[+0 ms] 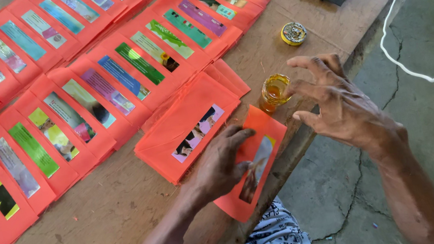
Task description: The person applies glue from a small jar onto the edges of orange paper sheets using a finger, then folds the paper over a printed insert to seal it. The person repeats this process for multiple sheets, stacking the finished items on the table.
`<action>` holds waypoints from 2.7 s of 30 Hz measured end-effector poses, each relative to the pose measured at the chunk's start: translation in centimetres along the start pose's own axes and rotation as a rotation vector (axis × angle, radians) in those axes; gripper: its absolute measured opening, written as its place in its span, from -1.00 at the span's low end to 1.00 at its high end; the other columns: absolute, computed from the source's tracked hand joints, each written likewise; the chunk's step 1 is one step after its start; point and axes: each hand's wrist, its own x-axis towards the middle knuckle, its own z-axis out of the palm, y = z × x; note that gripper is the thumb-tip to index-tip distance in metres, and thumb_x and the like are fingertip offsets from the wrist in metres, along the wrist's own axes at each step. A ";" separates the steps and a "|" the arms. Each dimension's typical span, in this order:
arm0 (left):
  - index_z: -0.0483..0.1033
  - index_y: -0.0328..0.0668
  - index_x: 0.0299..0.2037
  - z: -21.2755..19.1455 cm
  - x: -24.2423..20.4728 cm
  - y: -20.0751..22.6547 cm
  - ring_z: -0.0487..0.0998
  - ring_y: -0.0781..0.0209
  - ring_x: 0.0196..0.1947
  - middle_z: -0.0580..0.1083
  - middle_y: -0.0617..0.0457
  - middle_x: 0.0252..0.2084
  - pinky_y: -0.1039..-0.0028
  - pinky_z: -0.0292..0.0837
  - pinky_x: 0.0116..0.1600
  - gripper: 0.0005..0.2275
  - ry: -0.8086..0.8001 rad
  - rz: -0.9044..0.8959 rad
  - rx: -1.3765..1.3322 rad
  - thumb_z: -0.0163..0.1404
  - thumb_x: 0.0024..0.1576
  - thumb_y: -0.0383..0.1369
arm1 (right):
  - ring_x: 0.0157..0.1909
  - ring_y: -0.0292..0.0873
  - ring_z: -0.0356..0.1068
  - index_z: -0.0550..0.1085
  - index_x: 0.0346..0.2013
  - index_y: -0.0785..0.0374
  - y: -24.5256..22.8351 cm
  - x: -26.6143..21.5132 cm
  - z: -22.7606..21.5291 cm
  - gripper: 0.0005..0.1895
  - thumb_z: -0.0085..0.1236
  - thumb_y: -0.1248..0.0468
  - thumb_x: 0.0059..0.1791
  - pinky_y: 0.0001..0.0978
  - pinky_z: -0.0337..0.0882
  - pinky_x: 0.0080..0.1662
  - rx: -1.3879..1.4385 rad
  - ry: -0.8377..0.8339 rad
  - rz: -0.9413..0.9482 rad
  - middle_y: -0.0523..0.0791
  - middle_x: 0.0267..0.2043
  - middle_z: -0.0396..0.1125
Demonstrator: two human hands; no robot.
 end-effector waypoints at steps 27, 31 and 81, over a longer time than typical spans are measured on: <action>0.40 -0.21 0.23 -0.7 0.9 -0.2 0.37 -0.06 0.30 0.35 -0.07 0.31 0.25 0.31 0.32 -0.41 -0.096 -0.073 0.009 0.16 -0.10 -0.59 | -0.61 -0.18 0.37 -0.14 0.58 -0.37 1.6 -7.3 7.8 0.22 0.33 -0.13 -0.27 -0.17 0.64 -0.31 0.677 -0.707 0.436 -0.23 -0.04 0.39; 0.39 -0.21 0.23 -0.6 0.8 -0.6 0.36 -0.07 0.32 0.34 -0.10 0.32 0.25 0.30 0.33 -0.41 -0.094 -0.057 0.013 0.17 -0.10 -0.58 | -0.44 -0.12 0.54 -0.13 0.56 -0.27 -0.6 -7.5 7.9 0.14 0.33 -0.01 -0.17 -0.13 0.57 -0.10 0.554 -0.719 0.247 -0.11 0.09 0.44; 0.45 -0.26 0.19 -0.9 0.1 -2.9 0.40 -0.08 0.29 0.37 -0.09 0.32 0.24 0.34 0.32 -0.47 0.027 0.013 -0.007 0.14 -0.08 -0.57 | -0.60 -0.22 0.26 -0.39 0.53 -0.44 -7.0 -6.9 9.0 -0.15 -0.33 0.38 0.15 -0.39 0.46 -0.54 -0.191 -1.053 0.269 -0.14 -0.53 0.30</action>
